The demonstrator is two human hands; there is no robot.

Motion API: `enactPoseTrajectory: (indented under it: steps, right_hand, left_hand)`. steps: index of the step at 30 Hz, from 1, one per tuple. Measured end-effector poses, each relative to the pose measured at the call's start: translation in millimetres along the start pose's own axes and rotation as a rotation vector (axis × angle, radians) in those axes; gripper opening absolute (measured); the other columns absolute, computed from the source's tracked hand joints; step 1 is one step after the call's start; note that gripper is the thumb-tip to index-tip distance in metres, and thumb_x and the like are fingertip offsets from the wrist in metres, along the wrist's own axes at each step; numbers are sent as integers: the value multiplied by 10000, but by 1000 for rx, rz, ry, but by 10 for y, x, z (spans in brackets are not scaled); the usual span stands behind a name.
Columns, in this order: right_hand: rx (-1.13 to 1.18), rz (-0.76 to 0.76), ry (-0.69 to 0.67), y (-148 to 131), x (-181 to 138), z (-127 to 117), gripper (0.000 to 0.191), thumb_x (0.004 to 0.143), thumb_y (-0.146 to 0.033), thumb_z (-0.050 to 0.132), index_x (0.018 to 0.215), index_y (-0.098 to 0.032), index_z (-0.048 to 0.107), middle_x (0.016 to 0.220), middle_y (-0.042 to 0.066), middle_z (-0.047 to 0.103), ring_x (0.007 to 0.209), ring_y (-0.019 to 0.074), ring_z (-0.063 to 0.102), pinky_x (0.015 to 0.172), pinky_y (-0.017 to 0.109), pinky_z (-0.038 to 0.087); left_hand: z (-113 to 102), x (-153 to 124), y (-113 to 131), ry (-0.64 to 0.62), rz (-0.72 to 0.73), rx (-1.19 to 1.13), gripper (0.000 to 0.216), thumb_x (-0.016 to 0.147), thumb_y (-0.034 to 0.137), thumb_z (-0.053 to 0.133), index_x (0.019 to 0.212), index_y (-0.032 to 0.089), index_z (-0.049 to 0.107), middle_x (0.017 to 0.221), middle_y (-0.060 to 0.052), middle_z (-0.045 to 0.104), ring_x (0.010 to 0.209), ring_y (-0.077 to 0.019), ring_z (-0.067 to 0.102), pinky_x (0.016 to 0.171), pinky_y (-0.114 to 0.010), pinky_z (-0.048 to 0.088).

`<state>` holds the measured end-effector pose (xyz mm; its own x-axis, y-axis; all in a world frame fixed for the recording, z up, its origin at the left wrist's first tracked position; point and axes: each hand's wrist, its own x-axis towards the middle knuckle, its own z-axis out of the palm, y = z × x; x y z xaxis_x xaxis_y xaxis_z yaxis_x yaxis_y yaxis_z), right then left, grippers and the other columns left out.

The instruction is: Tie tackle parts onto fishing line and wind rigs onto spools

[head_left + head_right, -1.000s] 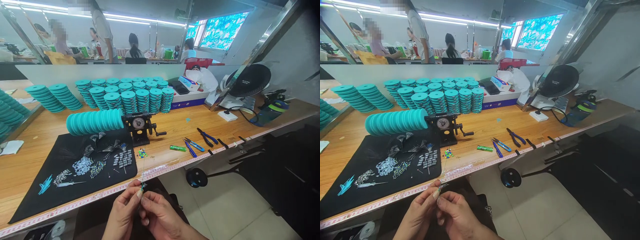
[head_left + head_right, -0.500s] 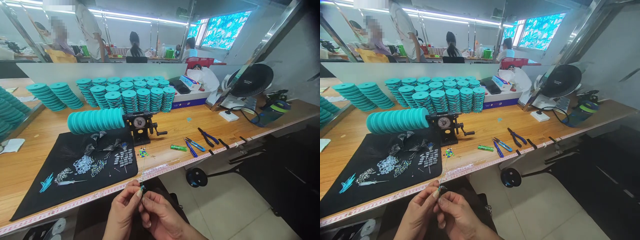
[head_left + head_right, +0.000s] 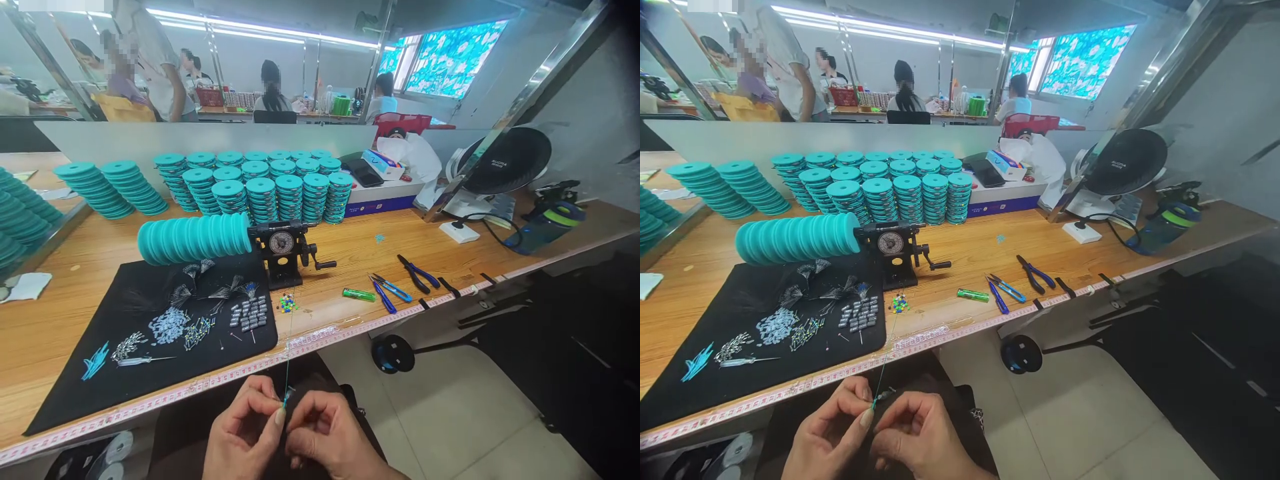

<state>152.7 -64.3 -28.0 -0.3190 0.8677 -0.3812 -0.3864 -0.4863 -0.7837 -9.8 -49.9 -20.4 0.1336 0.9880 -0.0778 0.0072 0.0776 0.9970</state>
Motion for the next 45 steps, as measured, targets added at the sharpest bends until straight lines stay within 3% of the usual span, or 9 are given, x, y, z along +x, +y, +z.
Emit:
enactPoseTrajectory:
  steps: [3,6,8,16,19,24,33,39,45]
  right_hand:
    - [-354,-169,-73,-196,-79,-78,210,690,-298,833,684,-133,703,625,18,665,604,136,608,619,253,465]
    - [-598,-423,-58,-406,-56,-117,151,865,-290,672,825,-162,741,829,55,696,827,174,626,793,301,461]
    - [-616,-497,-72,-471,9,-101,175,923,-278,591,947,-180,734,975,76,691,965,191,613,885,328,444]
    - [-474,-290,-214,-351,220,-31,176,843,-316,703,791,-152,667,802,9,623,776,137,564,765,268,430]
    - [-457,-194,-257,-349,249,-67,196,845,-335,695,810,-149,648,767,-2,611,743,125,531,737,257,411]
    - [-425,-103,-296,-263,284,-132,243,821,-365,706,788,-137,630,737,-6,602,696,112,500,694,242,396]
    - [-484,-29,-179,-96,247,-153,195,772,-312,710,733,-141,627,649,-42,544,612,90,458,635,221,393]
    - [-420,7,-165,-57,142,-117,156,741,-267,708,711,-137,626,661,-18,600,614,100,518,605,216,404]
    - [-557,44,-163,19,-12,-73,154,761,-286,706,783,-139,668,684,-19,612,615,98,504,596,207,400]
  left_hand:
    - [-40,-62,-12,-75,-62,-8,248,775,361,720,620,177,661,790,-38,549,722,-177,548,690,-259,450]
    - [-3,-101,-61,5,-137,-161,298,719,408,772,589,173,644,762,-22,541,711,-161,515,679,-247,430]
    - [44,-116,-93,71,-180,-291,345,665,447,808,568,166,633,753,-20,556,723,-159,512,688,-247,428]
    - [128,-146,-103,-79,-428,-398,465,670,591,750,668,168,556,489,30,583,345,-49,412,397,-163,276]
    - [153,-130,-95,-117,-457,-456,457,701,597,717,682,201,489,376,97,448,284,-17,243,331,-136,188]
    - [190,-98,-183,-156,-498,-645,382,715,448,727,635,211,439,408,159,219,344,-5,50,317,-115,115]
    - [200,-152,-309,-187,-556,-718,337,769,358,674,639,220,395,390,165,199,315,-4,32,326,-128,86]
    - [198,-216,-342,-257,-616,-747,345,714,332,698,609,224,388,364,155,231,296,-8,61,328,-150,81]
    - [114,-425,-422,-239,-595,-594,368,714,408,709,629,219,405,401,153,222,342,-17,72,371,-167,73]
